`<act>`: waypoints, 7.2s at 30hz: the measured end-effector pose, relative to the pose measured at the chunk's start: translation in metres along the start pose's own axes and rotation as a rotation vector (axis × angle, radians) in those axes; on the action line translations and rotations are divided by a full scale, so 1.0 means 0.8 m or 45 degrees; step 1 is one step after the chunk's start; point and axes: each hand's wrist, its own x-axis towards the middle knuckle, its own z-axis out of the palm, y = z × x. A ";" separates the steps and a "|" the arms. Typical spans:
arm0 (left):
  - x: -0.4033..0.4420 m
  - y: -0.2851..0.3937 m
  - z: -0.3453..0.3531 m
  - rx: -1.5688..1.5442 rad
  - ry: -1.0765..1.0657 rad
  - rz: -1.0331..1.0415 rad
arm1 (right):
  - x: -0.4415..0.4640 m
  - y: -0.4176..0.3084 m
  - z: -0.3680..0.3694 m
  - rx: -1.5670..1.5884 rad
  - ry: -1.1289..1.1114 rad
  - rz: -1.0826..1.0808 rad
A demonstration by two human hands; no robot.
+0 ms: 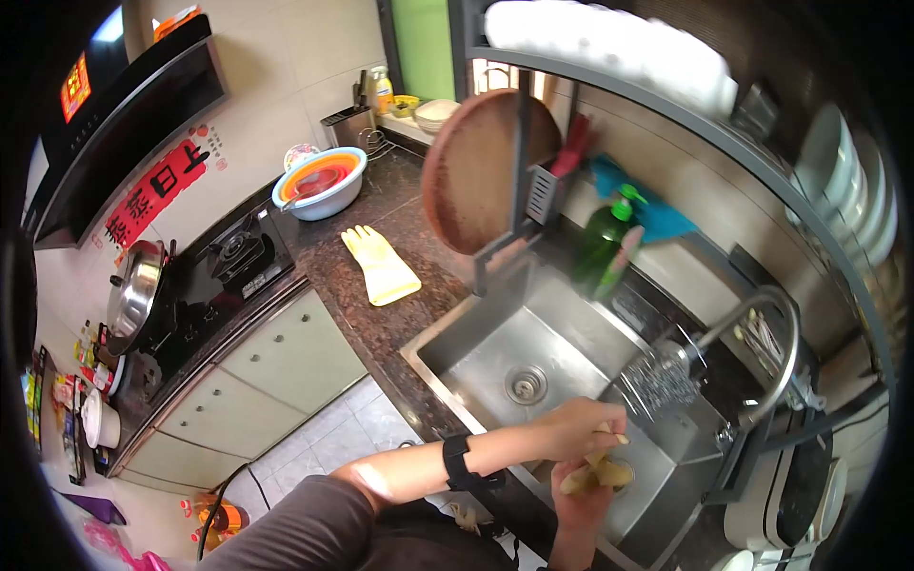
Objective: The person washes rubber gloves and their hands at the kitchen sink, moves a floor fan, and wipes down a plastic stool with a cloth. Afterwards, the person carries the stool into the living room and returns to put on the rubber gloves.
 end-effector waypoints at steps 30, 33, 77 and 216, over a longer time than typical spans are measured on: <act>-0.211 -0.373 -0.433 1.265 0.047 -0.201 | 0.286 0.313 0.059 -1.773 0.717 -0.198; -0.198 -0.402 -0.445 1.332 -0.028 -0.211 | 0.243 0.270 0.043 -1.830 0.876 -0.460; -0.061 -0.188 -0.023 -2.441 -0.222 -0.287 | 0.035 0.050 0.158 -1.612 0.193 -0.661; 0.112 -0.060 0.243 -1.081 0.272 -0.868 | -0.008 -0.228 -0.019 -1.594 0.505 -0.571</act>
